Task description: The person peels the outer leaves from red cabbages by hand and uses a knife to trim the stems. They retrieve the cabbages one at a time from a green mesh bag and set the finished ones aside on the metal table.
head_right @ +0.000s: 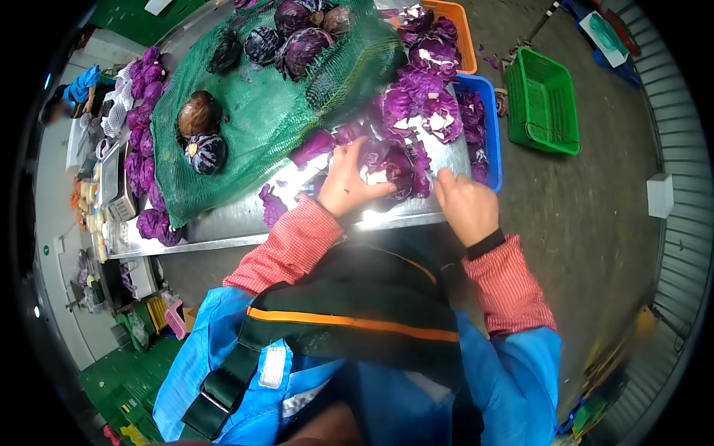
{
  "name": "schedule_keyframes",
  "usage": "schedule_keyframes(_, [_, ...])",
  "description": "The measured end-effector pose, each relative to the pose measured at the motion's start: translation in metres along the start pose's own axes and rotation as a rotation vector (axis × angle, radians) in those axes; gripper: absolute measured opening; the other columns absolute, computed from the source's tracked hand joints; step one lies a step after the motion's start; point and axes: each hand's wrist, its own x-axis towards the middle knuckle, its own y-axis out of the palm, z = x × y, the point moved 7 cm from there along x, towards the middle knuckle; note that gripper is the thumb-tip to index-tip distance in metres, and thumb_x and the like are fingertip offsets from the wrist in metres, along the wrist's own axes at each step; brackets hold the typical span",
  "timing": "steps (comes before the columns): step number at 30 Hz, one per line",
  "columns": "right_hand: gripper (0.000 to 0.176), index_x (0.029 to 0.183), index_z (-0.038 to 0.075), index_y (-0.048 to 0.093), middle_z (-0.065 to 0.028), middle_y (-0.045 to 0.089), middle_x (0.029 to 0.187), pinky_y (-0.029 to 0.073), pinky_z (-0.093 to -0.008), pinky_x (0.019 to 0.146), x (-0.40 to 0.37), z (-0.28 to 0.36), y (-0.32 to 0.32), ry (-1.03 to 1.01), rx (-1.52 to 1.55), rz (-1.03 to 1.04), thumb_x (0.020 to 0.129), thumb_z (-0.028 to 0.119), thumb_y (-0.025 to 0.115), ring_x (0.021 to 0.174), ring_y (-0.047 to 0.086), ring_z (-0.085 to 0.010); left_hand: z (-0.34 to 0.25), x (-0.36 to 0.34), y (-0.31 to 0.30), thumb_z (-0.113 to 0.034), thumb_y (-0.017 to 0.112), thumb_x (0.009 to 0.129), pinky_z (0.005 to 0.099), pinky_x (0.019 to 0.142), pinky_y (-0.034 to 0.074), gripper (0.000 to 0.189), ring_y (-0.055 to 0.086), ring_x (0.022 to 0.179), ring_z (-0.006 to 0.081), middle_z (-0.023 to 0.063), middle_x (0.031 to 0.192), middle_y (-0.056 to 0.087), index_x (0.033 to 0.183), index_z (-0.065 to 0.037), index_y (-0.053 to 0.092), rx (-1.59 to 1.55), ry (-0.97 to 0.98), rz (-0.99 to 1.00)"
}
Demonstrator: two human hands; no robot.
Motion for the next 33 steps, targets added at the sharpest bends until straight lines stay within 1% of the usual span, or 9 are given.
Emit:
schedule_keyframes(4, [0.02,0.089,0.007,0.058,-0.0161,0.065,0.066,0.049,-0.0474,0.052,0.013,-0.023,0.023,0.247,0.28,0.027,0.093,0.027,0.061,0.061,0.064,-0.0371,-0.002,-0.003,0.005,-0.039,0.088,0.061,0.0469,0.101,0.043,0.103,0.048,0.12,0.0418,0.0263,0.124,0.045,0.145,-0.007,0.037,0.034,0.018,-0.032])
schedule_keyframes(8, [0.028,0.089,0.007,0.059,-0.0169,0.065,0.066,0.049,-0.0481,0.054,0.017,0.018,-0.005,0.105,0.404,0.087,0.09,0.034,0.065,0.063,0.065,-0.0368,0.003,-0.004,0.001,-0.037,0.089,0.059,0.0478,0.101,0.043,0.102,0.048,0.118,0.042,0.0263,0.124,0.046,0.143,-0.007,0.039,-0.014,0.035,-0.039])
schedule_keyframes(12, [0.03,0.101,0.009,0.056,-0.0144,0.064,0.076,0.052,-0.0445,0.052,0.042,0.033,0.002,0.087,0.284,-0.099,0.085,0.031,0.069,0.063,0.066,-0.0349,-0.01,-0.007,0.001,-0.035,0.089,0.057,0.0472,0.101,0.043,0.101,0.049,0.117,0.0419,0.0246,0.125,0.046,0.142,-0.007,0.042,0.002,0.175,-0.075])
schedule_keyframes(13, [0.044,0.119,0.011,0.054,-0.0146,0.068,0.089,0.053,-0.0454,0.058,0.053,0.03,0.022,0.147,0.183,0.042,0.082,0.028,0.071,0.07,0.066,-0.0362,-0.013,-0.009,0.002,-0.034,0.089,0.057,0.0469,0.1,0.043,0.101,0.049,0.117,0.0418,0.0241,0.125,0.046,0.142,-0.007,0.042,0.035,0.249,-0.093])
schedule_keyframes(15, [0.04,0.112,0.009,0.053,-0.0173,0.067,0.087,0.052,-0.0479,0.06,0.075,0.02,0.043,0.126,0.2,0.064,0.081,0.026,0.071,0.073,0.066,-0.038,-0.014,-0.012,0.004,-0.032,0.089,0.056,0.0458,0.101,0.043,0.1,0.05,0.116,0.0412,0.0224,0.123,0.047,0.14,-0.005,0.043,0.056,0.32,-0.124])
schedule_keyframes(20, [0.03,0.098,0.007,0.055,-0.0176,0.068,0.082,0.051,-0.05,0.065,0.11,0.011,0.079,0.129,0.281,0.062,0.081,0.025,0.071,0.076,0.066,-0.0393,-0.001,-0.007,-0.001,-0.03,0.087,0.058,0.0448,0.102,0.042,0.093,0.048,0.119,0.0393,0.0218,0.123,0.046,0.137,-0.006,0.045,-0.081,0.16,-0.034])
schedule_keyframes(24, [0.03,0.102,0.007,0.061,-0.0176,0.071,0.086,0.053,-0.0496,0.072,0.099,-0.016,0.14,0.316,0.38,0.186,0.082,0.026,0.071,0.082,0.068,-0.0383,0.0,-0.034,0.001,-0.029,0.092,0.051,0.048,0.107,0.038,0.099,0.043,0.127,0.0418,0.0229,0.136,0.042,0.136,-0.008,0.046,0.015,0.423,-0.088])
schedule_keyframes(29, [0.033,0.103,0.006,0.061,-0.0147,0.072,0.086,0.054,-0.0467,0.07,0.094,-0.021,0.138,0.429,0.417,0.103,0.082,0.03,0.072,0.081,0.069,-0.0367,0.034,-0.041,-0.03,-0.029,0.091,0.055,0.0461,0.106,0.039,0.098,0.043,0.128,0.0411,0.0253,0.136,0.041,0.136,-0.003,0.043,-0.232,0.302,0.091])
schedule_keyframes(33, [0.033,0.103,0.006,0.058,-0.0165,0.07,0.079,0.053,-0.0472,0.066,0.096,0.002,0.128,0.394,0.457,0.036,0.084,0.03,0.071,0.076,0.068,-0.038,0.009,-0.039,-0.049,-0.032,0.088,0.061,0.0456,0.104,0.041,0.095,0.05,0.121,0.038,0.024,0.129,0.045,0.137,-0.001,0.041,-0.161,0.237,-0.019])
